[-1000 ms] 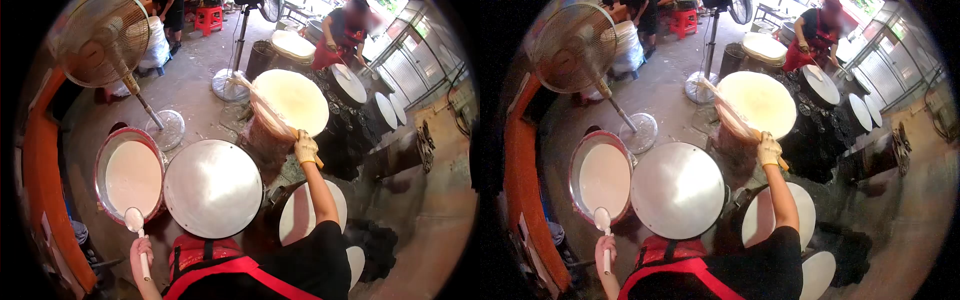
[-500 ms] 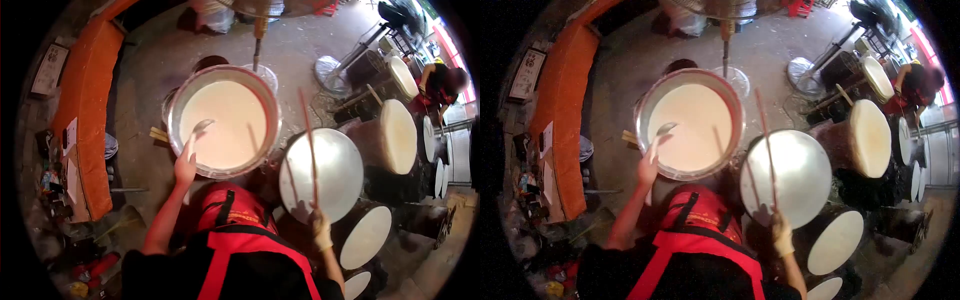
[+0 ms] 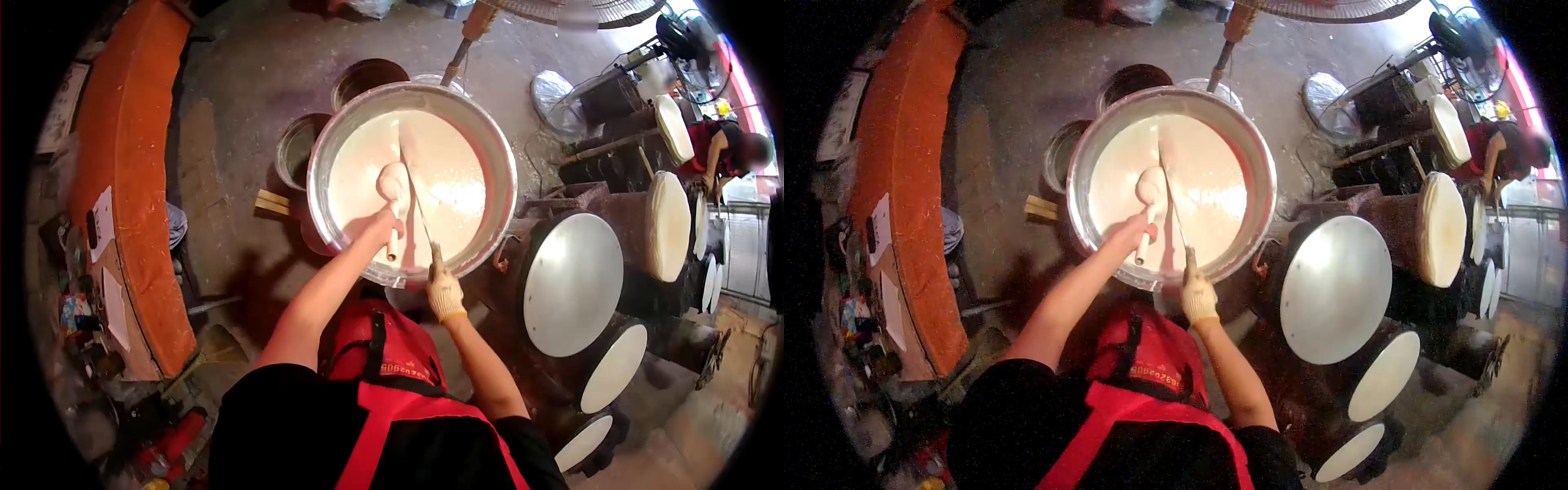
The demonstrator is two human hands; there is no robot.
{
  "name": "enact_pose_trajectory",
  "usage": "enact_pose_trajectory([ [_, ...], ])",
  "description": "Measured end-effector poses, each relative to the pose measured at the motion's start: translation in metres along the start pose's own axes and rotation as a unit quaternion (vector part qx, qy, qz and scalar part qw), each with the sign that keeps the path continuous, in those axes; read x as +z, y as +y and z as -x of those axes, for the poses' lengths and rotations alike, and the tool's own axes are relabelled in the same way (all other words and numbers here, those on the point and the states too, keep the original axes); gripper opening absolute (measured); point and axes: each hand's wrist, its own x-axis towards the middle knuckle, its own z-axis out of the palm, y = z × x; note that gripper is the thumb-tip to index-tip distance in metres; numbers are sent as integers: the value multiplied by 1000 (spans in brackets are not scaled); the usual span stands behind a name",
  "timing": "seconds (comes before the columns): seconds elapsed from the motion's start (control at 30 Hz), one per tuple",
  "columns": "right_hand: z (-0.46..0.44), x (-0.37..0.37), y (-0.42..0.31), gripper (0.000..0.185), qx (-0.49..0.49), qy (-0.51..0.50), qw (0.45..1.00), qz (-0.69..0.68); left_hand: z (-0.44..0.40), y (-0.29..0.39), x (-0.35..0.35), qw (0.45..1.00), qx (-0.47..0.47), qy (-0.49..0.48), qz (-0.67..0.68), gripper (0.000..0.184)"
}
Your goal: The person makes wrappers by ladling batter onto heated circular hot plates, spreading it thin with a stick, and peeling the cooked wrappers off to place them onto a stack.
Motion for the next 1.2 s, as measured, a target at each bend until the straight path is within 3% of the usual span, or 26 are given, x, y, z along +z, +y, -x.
enact_pose_trajectory([
  [0.03, 21, 5, 6, 70, -23, 32, 999, -10, 9, -4, 7, 992, -5, -59, 114, 27],
  [0.1, 74, -39, -18, 78, 38, -59, 997, -9, 13, -18, 22, 917, -83, -172, 351, 19],
  [0.23, 144, -68, -14, 79, 1, 16, 996, -87, 84, -3, 51, 853, -119, -172, 478, 16],
  [0.27, 156, -82, -19, 79, 5, 20, 996, -82, 98, 1, 53, 826, -118, -224, 504, 19],
  [0.43, 171, -86, -16, 79, -27, 104, 993, -58, 208, 68, 44, 848, -5, -305, 434, 23],
  [0.57, 146, -106, -12, 79, -126, 229, 965, -21, 292, 113, 37, 892, 192, -309, 268, 22],
  [0.6, 139, -115, -12, 78, -154, 279, 948, -1, 308, 127, 32, 896, 240, -307, 215, 21],
  [0.63, 128, -139, -24, 74, -241, 368, 897, -24, 322, 140, 26, 895, 285, -302, 162, 20],
  [0.73, 118, -171, -33, 63, -161, 398, 903, 21, 351, 177, 16, 894, 368, -247, 64, 22],
  [0.77, 110, -179, -41, 61, -184, 443, 877, -4, 348, 188, 11, 897, 382, -221, 40, 23],
  [0.87, 89, -173, -42, 59, -162, 453, 877, 2, 309, 210, 8, 944, 291, -154, -33, 24],
  [0.9, 83, -166, -41, 59, -163, 442, 882, 6, 289, 218, 4, 960, 230, -150, -52, 24],
  [0.93, 85, -155, -33, 58, -99, 361, 926, 50, 273, 223, 2, 976, 123, -180, -10, 25],
  [0.97, 96, -164, -45, 60, -36, 268, 963, 10, 259, 227, 4, 977, 14, -208, 32, 26],
  [1.0, 104, -151, -36, 62, -50, 304, 951, -19, 248, 220, 8, 975, -34, -215, 45, 27],
  [1.1, 154, -136, -4, 66, -46, 340, 932, -115, 253, 188, 43, 973, -57, -221, -27, 27],
  [1.17, 187, -145, 15, 52, -43, 376, 913, -154, 255, 171, 80, 965, -72, -246, -60, 24],
  [1.2, 202, -149, 28, 48, -15, 344, 916, -206, 258, 162, 102, 956, -21, -262, -133, 20],
])
